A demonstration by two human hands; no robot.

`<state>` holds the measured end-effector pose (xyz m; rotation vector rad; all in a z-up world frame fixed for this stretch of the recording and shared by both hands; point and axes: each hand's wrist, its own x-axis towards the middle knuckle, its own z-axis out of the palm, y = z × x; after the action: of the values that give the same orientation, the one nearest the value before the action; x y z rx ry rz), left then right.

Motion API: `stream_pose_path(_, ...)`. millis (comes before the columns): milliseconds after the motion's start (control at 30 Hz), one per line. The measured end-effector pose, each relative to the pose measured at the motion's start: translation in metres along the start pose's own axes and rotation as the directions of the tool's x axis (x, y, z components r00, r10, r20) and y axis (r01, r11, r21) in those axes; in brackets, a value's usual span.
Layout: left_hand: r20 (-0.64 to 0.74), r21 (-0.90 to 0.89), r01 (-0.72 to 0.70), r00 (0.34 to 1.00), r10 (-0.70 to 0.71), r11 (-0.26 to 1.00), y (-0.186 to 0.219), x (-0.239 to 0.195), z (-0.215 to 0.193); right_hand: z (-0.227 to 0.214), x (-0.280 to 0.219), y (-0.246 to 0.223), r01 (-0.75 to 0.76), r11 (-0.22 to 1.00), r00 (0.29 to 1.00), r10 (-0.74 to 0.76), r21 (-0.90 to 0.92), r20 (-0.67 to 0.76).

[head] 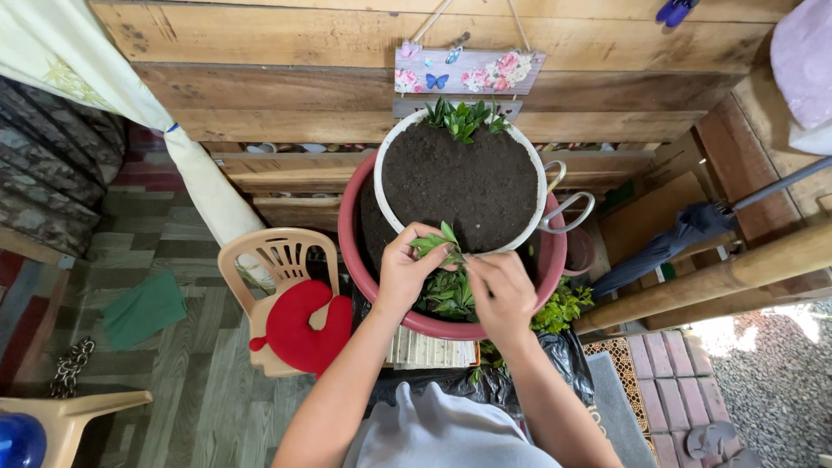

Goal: Planting small plant cuttings into a soil-filled pot.

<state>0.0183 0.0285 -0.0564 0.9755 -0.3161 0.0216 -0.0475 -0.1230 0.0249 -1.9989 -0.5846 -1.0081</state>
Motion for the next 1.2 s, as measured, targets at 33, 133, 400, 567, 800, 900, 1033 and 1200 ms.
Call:
stream_pose_path(33, 0.001, 0.001, 0.002, 1.0, -0.002, 1.0, 0.003, -0.001, 0.002, 0.001, 0.0, 0.001, -0.002, 1.0, 1.0, 0.002, 0.0, -0.001)
stream_pose_path(133, -0.012, 0.021, 0.038, 0.999, -0.038, 0.999, 0.011, -0.001, 0.005, 0.005, 0.0, 0.003, 0.108, 0.991, 0.993, -0.105, -0.073, 0.045)
stream_pose_path(400, -0.016, 0.111, 0.064, 0.998, -0.062, 0.992, 0.009, -0.002, 0.003, 0.01, -0.003, 0.01, 0.265, 0.948, 0.961, -0.244, -0.176, 0.132)
stream_pose_path(567, -0.002, 0.102, 0.093, 0.996, -0.093, 0.99, 0.014, -0.001, 0.005, 0.009, -0.002, 0.007, 0.214, 0.966, 0.975, -0.203, -0.143, 0.087)
stream_pose_path(800, 0.047, 0.08, 0.078, 0.996, -0.082, 0.994, 0.007, 0.0, 0.004, 0.012, -0.004, 0.009, 0.106, 0.993, 0.994, -0.104, -0.047, 0.034)
stream_pose_path(900, 0.06, 0.118, 0.071, 0.995, -0.079, 0.99, 0.008, -0.001, 0.004, 0.01, -0.003, 0.008, 0.055, 0.998, 0.998, -0.055, 0.005, 0.035)
stream_pose_path(1033, 0.081, 0.182, 0.068, 0.993, -0.083, 0.981, 0.01, -0.003, 0.005, 0.009, -0.012, 0.014, 0.002, 0.998, 1.0, -0.004, 0.056, 0.03)
stream_pose_path(1200, 0.104, 0.245, 0.065, 0.99, -0.093, 0.967, 0.011, -0.004, 0.004, -0.009, -0.026, 0.025, -0.277, 0.946, 0.96, 0.279, 0.169, 0.011)
